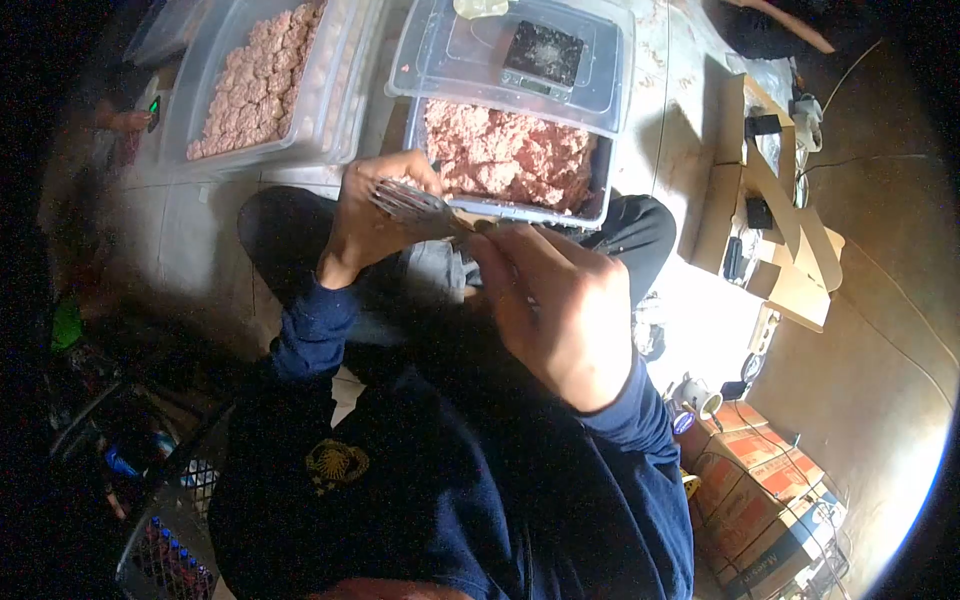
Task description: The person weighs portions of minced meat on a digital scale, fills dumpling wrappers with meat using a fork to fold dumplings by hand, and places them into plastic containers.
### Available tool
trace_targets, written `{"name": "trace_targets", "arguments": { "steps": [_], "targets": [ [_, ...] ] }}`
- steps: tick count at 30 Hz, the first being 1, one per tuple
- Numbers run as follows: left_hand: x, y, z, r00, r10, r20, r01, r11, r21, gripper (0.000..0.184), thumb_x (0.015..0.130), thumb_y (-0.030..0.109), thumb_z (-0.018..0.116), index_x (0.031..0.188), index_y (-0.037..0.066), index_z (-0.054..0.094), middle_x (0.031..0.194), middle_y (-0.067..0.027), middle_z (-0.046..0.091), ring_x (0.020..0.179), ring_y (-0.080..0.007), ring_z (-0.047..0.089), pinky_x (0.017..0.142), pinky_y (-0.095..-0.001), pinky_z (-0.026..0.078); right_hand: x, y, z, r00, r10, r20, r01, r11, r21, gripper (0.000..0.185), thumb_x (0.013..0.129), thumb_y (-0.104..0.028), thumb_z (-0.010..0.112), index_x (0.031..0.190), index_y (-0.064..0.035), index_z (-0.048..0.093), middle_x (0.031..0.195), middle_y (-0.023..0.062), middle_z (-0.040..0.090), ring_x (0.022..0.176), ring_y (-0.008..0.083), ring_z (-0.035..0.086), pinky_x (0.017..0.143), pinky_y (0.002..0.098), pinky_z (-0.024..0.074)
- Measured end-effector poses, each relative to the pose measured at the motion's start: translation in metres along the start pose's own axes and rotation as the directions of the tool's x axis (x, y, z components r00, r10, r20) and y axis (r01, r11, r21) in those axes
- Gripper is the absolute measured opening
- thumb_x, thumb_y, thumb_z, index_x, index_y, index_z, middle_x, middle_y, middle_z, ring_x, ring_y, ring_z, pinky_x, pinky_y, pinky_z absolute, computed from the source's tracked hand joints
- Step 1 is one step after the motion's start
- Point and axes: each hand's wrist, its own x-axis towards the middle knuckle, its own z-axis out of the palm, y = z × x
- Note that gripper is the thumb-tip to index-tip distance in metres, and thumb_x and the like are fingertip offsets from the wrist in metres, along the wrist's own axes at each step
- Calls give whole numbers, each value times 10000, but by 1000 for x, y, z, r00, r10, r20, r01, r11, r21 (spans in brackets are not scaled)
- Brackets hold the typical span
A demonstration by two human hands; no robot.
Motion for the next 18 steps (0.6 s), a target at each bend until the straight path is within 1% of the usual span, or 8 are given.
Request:
{"name": "trace_targets", "arguments": {
  "steps": [1,4,6,7,9,11,15,18],
  "targets": [
    [1,7,5,996,47,-74,-49,999,-25,269,688,65,883,807,39,643,750,3,644,721,-58,595,624,-247,448,2,2,3,996,20,81,-9,990,-141,49,919,-57,713,935,-11,722,743,174,709,632,311,723,555,379,542],
    [1,3,4,985,87,-149,-71,992,107,349,699,25,890,733,66,545,742,36,596,696,-37,525,605,-242,418,-2,10,3,1000,-4,-12,4,1000,-27,75,928,-85,712,919,-11,720,723,184,695,610,330,706,548,384,536],
    [-2,2,9,983,112,-147,-88,983,162,340,680,30,910,875,40,632,731,42,588,699,-32,524,618,-234,423,-7,8,7,991,120,-53,-116,990,80,79,926,-78,713,909,-2,719,727,188,696,616,331,709,555,390,536],
    [3,15,19,974,80,-212,-80,997,9,433,682,39,912,1029,31,653,748,37,608,698,-39,532,639,-237,448,-4,9,8,996,83,9,-83,996,37,77,928,-66,712,907,8,717,725,186,697,621,316,717,553,384,534],
    [12,14,20,971,84,-226,-128,974,-187,843,688,51,909,1449,43,546,840,1,687,725,-67,582,734,-253,527,-3,10,-1,996,94,0,-94,995,-44,97,947,-68,703,912,21,715,719,185,699,617,273,727,545,355,526],
    [13,1,6,938,262,-228,-266,964,13,616,693,27,896,1268,25,673,908,-40,721,783,-106,639,772,-268,549,-15,15,-8,981,180,-65,-179,983,31,118,961,-90,696,929,21,721,720,183,703,593,214,708,545,331,515],
    [12,12,16,922,266,-281,-239,962,129,278,703,0,880,951,22,756,887,-56,715,790,-144,659,737,-283,540,-18,14,5,971,237,-8,-235,966,108,151,974,-112,690,921,26,727,678,174,691,583,158,692,534,313,503],
    [11,15,18,883,346,-316,-231,909,347,244,712,25,880,906,44,733,890,-72,729,840,-202,719,732,-315,549,-16,19,11,947,320,-2,-315,933,177,173,986,-117,676,909,30,725,650,161,677,567,140,675,531,295,495]
  ]
}}
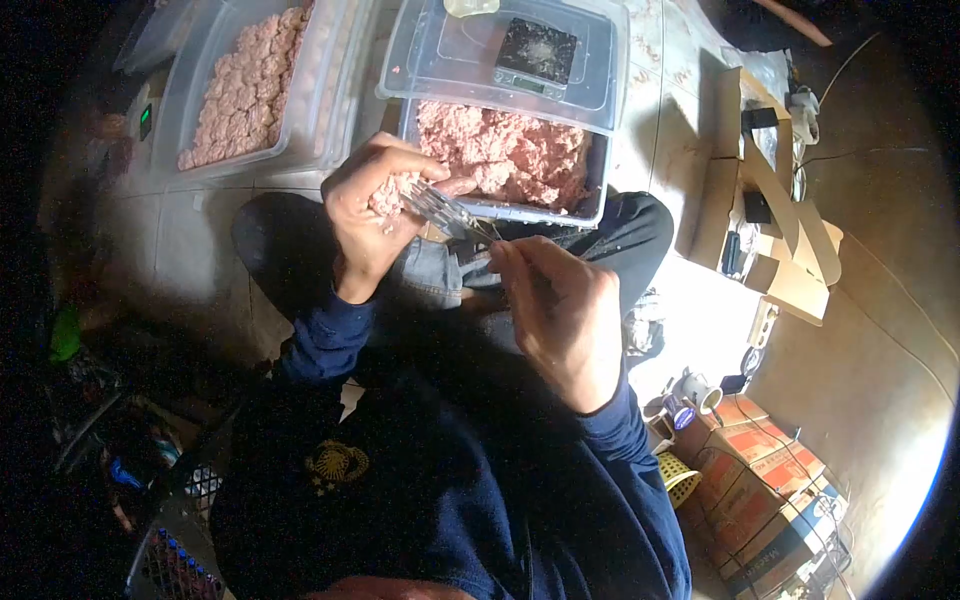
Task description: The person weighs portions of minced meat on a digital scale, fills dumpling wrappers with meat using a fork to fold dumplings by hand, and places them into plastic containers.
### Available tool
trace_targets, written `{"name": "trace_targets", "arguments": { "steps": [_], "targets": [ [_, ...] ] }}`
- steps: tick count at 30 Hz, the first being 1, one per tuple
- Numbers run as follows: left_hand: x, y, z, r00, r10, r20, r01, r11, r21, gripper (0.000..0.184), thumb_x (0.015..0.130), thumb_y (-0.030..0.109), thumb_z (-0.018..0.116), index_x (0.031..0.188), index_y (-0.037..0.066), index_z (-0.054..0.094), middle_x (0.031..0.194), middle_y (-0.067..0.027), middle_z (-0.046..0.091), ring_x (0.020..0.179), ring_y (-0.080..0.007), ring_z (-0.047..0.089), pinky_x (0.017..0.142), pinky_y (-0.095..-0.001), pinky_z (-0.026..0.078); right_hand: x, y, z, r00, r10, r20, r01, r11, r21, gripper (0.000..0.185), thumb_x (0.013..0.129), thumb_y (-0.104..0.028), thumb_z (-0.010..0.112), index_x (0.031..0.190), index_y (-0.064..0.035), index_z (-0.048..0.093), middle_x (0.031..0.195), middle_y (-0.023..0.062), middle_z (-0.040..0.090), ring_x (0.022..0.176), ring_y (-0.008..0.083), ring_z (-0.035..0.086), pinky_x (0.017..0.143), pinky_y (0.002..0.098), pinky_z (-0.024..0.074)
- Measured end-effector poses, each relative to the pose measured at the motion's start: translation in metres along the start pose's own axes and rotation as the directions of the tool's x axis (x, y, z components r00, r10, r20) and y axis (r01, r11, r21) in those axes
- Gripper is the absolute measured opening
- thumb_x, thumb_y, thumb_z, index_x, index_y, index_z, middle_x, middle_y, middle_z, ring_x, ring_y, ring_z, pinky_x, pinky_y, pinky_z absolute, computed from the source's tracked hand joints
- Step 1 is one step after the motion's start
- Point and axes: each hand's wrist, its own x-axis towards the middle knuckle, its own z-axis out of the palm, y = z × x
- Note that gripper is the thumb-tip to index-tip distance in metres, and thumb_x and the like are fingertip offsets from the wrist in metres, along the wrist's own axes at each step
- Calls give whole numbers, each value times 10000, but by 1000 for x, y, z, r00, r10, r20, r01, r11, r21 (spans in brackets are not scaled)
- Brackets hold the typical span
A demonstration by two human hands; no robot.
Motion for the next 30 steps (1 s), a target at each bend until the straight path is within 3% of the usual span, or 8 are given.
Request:
{"name": "trace_targets", "arguments": {
  "steps": [10,12,14,16,19,23,27,30],
  "targets": [
    [-36,-47,18,997,11,-77,17,933,360,192,759,42,857,919,47,751,840,-65,704,737,-197,701,630,-312,545,26,20,19,979,196,-51,-186,969,160,264,1022,-174,640,934,51,745,736,75,703,648,121,605,601,275,463],
    [-55,-73,28,935,-335,-118,324,940,-107,132,806,53,847,879,35,738,865,-56,725,745,-126,692,624,-281,533,33,35,19,979,-39,-200,-2,979,-202,158,985,-99,650,970,9,763,747,152,713,652,247,687,623,328,502],
    [-44,-63,17,762,-645,50,591,663,-460,169,861,71,836,911,12,686,906,-79,743,789,-87,682,622,-248,532,34,81,22,943,-322,-86,209,774,-598,199,924,-9,584,1076,7,710,1105,201,683,837,330,695,691,401,569],
    [-39,-62,10,682,-707,190,678,512,-527,188,857,56,834,932,12,667,891,-78,740,805,-103,698,641,-239,551,6,135,30,974,-171,145,213,504,-837,214,909,-3,547,1073,25,681,1139,193,638,864,333,652,711,414,567],
    [-50,-83,10,638,-708,304,681,334,-652,216,840,39,841,887,31,630,808,-43,712,731,-85,680,615,-211,543,-19,120,-8,981,-151,125,192,608,-770,219,928,-32,549,1070,6,712,895,156,624,756,314,643,638,409,542],
    [-40,-53,27,893,-400,207,450,795,-407,312,780,43,889,784,63,577,709,19,618,645,-18,556,587,-183,474,-18,51,-27,996,-51,-67,18,904,-426,79,931,-65,710,985,-13,736,747,169,690,606,257,700,538,351,513],
    [-22,-26,37,931,-247,267,319,907,-273,291,804,91,855,771,38,570,660,12,563,621,-38,479,573,-238,420,-3,35,-11,990,-135,-49,127,982,-140,83,950,-97,710,945,-15,724,701,180,678,544,276,681,507,372,506],
    [-15,-16,42,940,-268,212,320,908,-271,303,829,83,833,736,40,547,641,0,552,624,-31,473,559,-244,417,0,32,-12,977,-209,40,212,938,-273,101,946,-111,716,930,-11,712,681,187,661,553,337,670,510,396,508]
  ]
}}
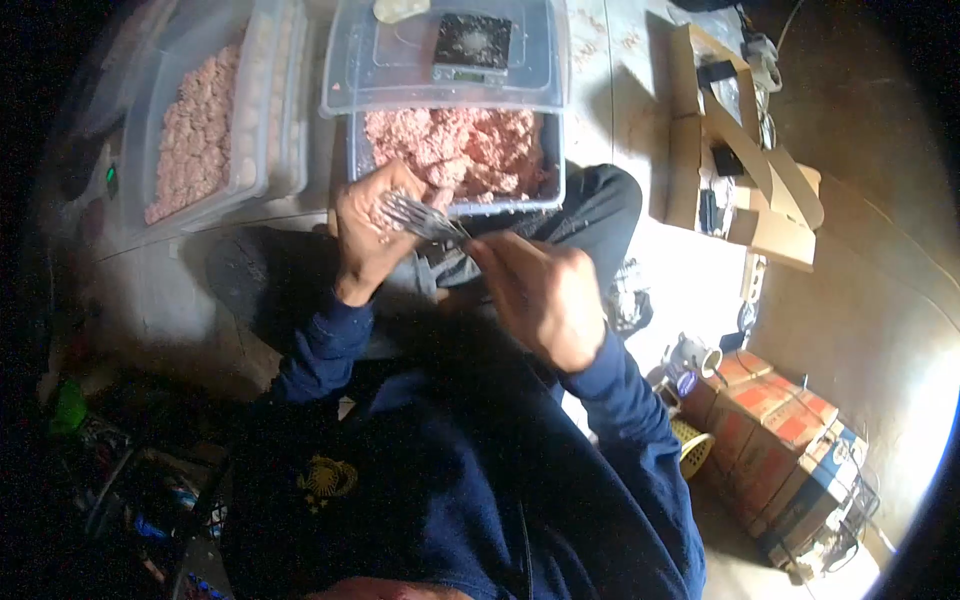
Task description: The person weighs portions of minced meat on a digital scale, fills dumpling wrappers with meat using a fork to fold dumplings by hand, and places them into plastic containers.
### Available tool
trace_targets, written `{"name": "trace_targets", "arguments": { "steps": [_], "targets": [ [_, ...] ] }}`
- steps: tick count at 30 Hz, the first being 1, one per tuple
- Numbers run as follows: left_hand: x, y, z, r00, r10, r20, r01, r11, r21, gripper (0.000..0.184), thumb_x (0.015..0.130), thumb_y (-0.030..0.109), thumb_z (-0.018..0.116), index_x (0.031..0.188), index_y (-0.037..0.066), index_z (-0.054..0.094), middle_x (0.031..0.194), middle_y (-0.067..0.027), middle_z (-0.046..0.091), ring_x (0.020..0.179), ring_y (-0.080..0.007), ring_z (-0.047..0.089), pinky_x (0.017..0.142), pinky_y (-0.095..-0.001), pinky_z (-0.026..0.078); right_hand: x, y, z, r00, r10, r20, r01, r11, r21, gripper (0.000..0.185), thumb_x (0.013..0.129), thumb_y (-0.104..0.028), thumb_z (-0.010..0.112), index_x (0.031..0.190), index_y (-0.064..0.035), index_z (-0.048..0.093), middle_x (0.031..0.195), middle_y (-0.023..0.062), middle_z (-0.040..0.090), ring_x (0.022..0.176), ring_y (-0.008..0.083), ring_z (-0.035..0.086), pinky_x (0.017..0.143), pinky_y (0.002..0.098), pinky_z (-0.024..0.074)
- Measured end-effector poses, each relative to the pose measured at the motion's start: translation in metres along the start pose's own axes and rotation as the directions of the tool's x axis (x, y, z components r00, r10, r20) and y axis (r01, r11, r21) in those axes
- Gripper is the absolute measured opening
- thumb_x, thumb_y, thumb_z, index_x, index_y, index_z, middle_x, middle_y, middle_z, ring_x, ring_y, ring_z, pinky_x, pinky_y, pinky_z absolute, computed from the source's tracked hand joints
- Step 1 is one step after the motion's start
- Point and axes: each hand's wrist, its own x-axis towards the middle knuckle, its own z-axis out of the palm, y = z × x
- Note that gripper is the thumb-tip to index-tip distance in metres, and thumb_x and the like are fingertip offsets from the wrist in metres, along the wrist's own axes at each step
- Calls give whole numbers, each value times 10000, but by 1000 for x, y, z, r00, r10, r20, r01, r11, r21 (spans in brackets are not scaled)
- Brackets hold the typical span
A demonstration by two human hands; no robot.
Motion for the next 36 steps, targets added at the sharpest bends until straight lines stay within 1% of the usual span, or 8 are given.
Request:
{"name": "trace_targets", "arguments": {
  "steps": [6,8,12,15,16,22,27,36],
  "targets": [
    [20,3,20,994,31,-106,-44,992,-118,291,796,45,813,732,42,530,639,-13,537,616,-42,474,565,-250,402,6,7,-9,988,124,-95,-115,989,96,97,967,-109,689,959,-19,722,712,196,669,623,353,695,556,363,514],
    [34,-18,22,990,129,-53,-120,982,143,253,769,36,838,852,55,600,688,21,571,662,-57,550,634,-239,476,12,21,-1,996,58,-72,-50,993,109,123,981,-123,677,936,-13,710,691,201,645,609,369,674,541,367,493],
    [109,-41,41,974,35,-223,-34,999,10,359,752,20,890,1041,26,677,839,-4,690,781,-92,641,735,-252,530,16,49,-15,909,275,-314,-167,929,330,161,987,-120,656,889,4,688,670,231,611,564,370,631,533,382,481],
    [167,-83,51,997,-74,-33,58,935,-351,270,783,44,873,943,15,658,827,-27,706,863,-123,666,803,-330,547,3,103,-12,865,347,-363,-299,937,183,231,1010,-113,614,836,29,666,653,212,614,535,363,580,546,372,465],
    [184,-103,55,997,-65,-30,51,938,-344,270,783,44,873,943,15,658,827,-27,706,863,-123,666,803,-330,547,-5,117,-9,847,417,-331,-357,906,228,261,1045,-139,589,884,34,699,703,72,670,654,91,594,606,290,462],
    [225,-135,53,939,229,257,-339,743,577,319,738,202,912,841,117,623,1065,-9,783,1343,-290,536,1198,-477,232,-35,158,16,835,370,-407,-318,929,192,287,980,-164,668,762,17,623,644,245,564,552,429,564,527,420,442],
    [226,-143,39,941,211,264,-322,796,512,369,716,257,923,838,104,610,1208,-31,749,1400,-307,488,1224,-517,141,-46,183,41,801,409,-436,-338,911,235,314,968,-180,686,737,14,600,631,249,549,548,429,570,509,432,421],
    [225,-102,3,928,302,219,-367,845,388,753,676,197,955,1340,60,626,1364,-88,652,1355,-260,535,1148,-397,395,-52,192,56,782,356,-511,-251,931,264,309,940,-152,718,703,3,594,585,217,542,483,360,570,486,405,404]
  ]
}}
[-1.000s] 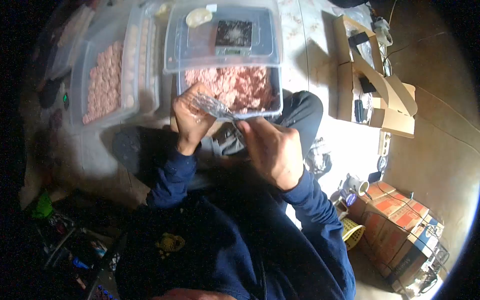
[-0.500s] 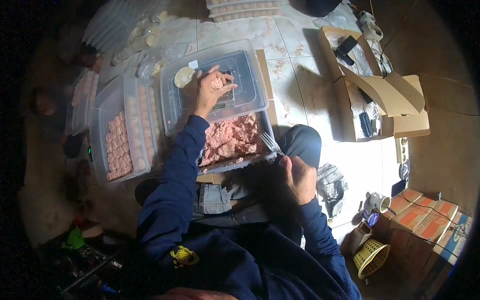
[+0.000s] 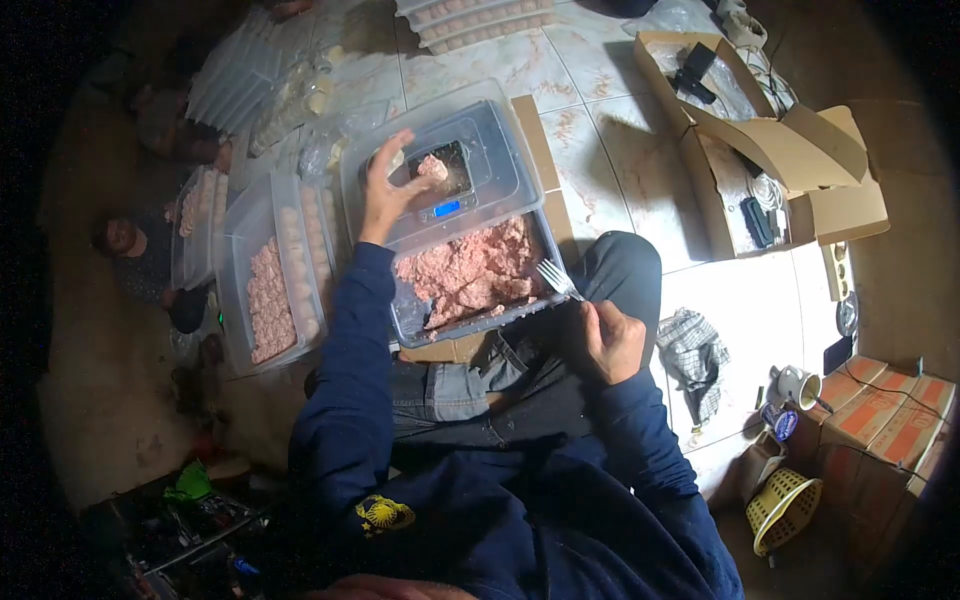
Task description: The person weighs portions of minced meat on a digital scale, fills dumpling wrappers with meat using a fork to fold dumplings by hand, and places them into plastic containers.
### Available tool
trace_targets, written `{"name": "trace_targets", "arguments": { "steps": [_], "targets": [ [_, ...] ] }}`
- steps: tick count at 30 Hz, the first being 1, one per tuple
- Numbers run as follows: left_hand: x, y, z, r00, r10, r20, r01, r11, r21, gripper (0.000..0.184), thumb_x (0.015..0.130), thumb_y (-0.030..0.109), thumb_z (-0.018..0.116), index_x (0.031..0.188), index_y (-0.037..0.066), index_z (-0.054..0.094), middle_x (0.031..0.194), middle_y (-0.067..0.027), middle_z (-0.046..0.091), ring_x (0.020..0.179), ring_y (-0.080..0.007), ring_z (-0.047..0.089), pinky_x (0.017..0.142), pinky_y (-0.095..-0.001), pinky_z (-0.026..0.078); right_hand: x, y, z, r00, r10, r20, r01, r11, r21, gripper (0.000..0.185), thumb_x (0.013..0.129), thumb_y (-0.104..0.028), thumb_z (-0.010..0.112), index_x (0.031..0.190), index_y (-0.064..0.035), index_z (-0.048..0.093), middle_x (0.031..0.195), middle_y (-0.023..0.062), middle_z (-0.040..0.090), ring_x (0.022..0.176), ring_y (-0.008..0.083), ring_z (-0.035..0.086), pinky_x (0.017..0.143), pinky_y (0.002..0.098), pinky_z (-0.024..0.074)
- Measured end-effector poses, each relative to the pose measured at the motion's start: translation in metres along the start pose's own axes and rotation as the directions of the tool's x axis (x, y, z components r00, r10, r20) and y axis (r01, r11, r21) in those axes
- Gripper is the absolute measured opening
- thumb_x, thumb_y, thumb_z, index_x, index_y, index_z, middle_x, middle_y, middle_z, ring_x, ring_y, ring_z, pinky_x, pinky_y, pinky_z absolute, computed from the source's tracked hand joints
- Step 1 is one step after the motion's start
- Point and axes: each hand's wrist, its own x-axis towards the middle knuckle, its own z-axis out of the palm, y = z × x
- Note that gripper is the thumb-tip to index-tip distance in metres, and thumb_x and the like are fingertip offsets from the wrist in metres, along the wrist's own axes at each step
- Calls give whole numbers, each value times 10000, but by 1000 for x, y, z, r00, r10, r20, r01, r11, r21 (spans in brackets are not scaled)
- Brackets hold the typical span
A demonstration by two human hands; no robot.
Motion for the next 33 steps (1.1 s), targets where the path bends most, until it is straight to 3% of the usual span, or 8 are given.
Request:
{"name": "trace_targets", "arguments": {
  "steps": [3,8,11,22,24,26,30,33],
  "targets": [
    [19,15,-33,996,-81,38,82,996,-30,702,738,223,925,1357,86,622,1278,-81,686,1189,-198,622,1065,-378,451,-1,-3,-3,998,-14,63,20,995,-102,185,959,-74,661,814,42,667,648,163,638,541,179,628,543,322,450],
    [47,29,-64,948,-196,249,192,980,42,577,827,296,859,1337,126,651,1141,-82,722,1011,-142,654,900,-342,511,-1,5,4,997,-17,71,25,994,-106,179,961,-79,663,830,43,675,674,146,671,552,173,625,568,297,471],
    [48,29,-55,869,-256,424,114,936,332,685,840,380,827,1452,205,575,1102,-63,688,843,-171,618,760,-357,545,0,-1,4,998,-55,38,59,994,-93,191,966,-88,665,826,43,675,671,147,669,552,155,617,564,297,467],
    [24,1,-7,947,-154,283,-10,863,505,989,651,633,879,1478,211,538,1232,-174,683,1154,-381,659,981,-491,525,1,-10,12,999,-36,8,37,995,-90,169,930,-77,697,786,7,669,621,170,625,498,278,620,518,338,460],
    [19,-6,0,955,-124,268,-19,881,474,906,682,571,885,1433,177,568,1239,-186,679,1143,-390,661,980,-485,527,1,-9,14,1000,-21,17,23,995,-92,175,931,-79,697,782,7,668,620,168,625,501,278,624,521,334,464],
    [16,-20,6,953,0,303,-134,898,420,797,725,475,885,1389,153,585,1237,-192,676,1125,-392,664,980,-481,527,-2,-1,15,999,-33,34,37,993,-114,192,977,-58,657,817,47,669,630,75,648,568,70,543,534,254,428],
    [15,-25,6,925,-97,367,-38,938,345,475,763,290,866,1151,86,683,1074,-137,728,1016,-338,706,922,-421,555,-5,1,10,998,-26,58,34,990,-140,196,984,-46,642,817,53,664,643,70,657,590,66,547,547,246,431],
    [0,7,-34,940,-168,298,127,980,153,384,762,182,871,1081,69,689,1008,-88,728,941,-187,695,859,-360,558,-3,1,20,998,-52,35,54,996,-70,243,1000,-66,612,803,67,664,659,125,663,595,104,584,558,285,451]
  ]
}}
